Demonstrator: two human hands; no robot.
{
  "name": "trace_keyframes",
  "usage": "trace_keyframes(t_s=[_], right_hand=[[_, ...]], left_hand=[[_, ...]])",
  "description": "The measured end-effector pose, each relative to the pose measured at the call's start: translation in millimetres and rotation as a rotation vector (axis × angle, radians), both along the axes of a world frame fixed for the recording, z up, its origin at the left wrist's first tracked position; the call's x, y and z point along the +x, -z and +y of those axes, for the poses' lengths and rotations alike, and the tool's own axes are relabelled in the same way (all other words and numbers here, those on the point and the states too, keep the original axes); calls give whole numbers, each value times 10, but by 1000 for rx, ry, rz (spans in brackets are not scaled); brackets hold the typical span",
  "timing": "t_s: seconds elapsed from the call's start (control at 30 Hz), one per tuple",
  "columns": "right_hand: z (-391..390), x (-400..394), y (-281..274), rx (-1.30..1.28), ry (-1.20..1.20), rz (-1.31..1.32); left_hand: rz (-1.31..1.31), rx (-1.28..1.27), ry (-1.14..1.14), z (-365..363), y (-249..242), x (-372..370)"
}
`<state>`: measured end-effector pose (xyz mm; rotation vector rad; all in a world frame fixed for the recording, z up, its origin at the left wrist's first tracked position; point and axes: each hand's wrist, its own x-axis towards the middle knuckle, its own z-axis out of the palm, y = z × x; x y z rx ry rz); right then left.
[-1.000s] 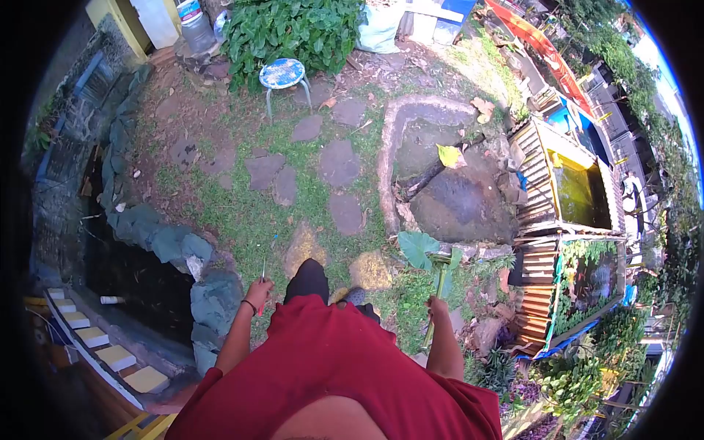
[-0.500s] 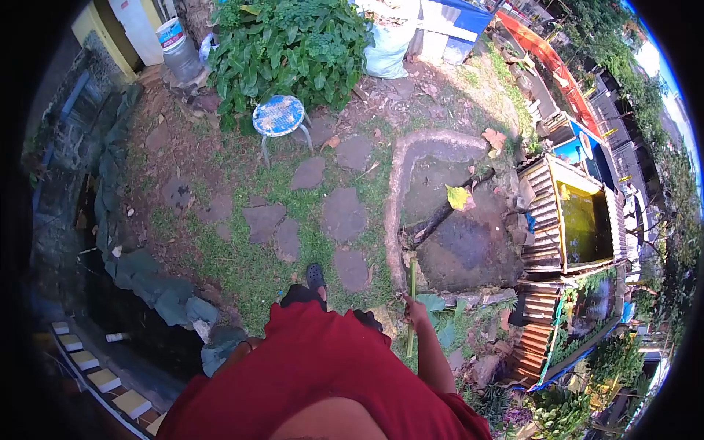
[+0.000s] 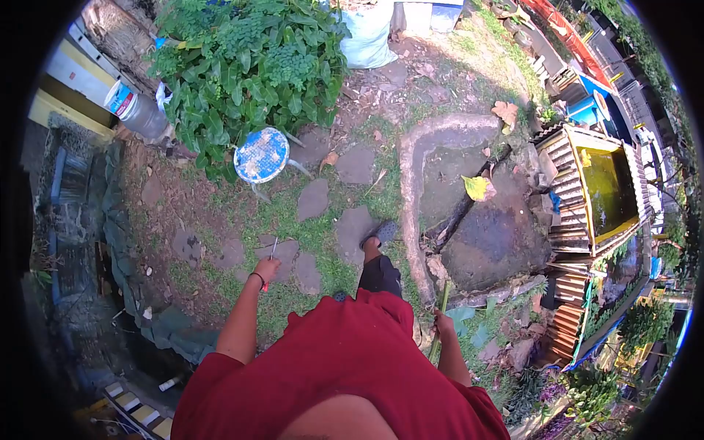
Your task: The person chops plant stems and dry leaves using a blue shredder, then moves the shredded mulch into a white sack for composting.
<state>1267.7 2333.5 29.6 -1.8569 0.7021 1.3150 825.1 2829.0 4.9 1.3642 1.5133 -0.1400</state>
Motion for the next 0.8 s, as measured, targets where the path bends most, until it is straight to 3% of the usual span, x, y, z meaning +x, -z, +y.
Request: trace_keyframes(t_s=[0.07,0.17,0.27,0.33,0.4,0.43,0.7,0.8], right_hand=[[464,417,95,-15,-69,-52],[1086,1292,289,39,-100,-33],[2146,2187,148,-143,-288,-212],[2897,2838,-50,-94,-396,-236],[3656,3530,-40,-146,-768,-492],[4076,3809,-134,-146,-833,-587],[6918,4800,-755,81,-936,-711],[7152,4915,-820,126,-864,-627]], left_hand=[[-65,-19,-51,297,-51,453],[-123,-158,-147,386,-519,1069],[-89,-305,-228,692,-450,1327],[-211,-355,-523,929,-412,1515],[-253,-300,-576,1309,-562,1860],[-287,-235,-625,1519,-689,2060],[-508,-90,-585,3917,-1169,3895],[-482,-94,-454,4810,-1301,4665]])
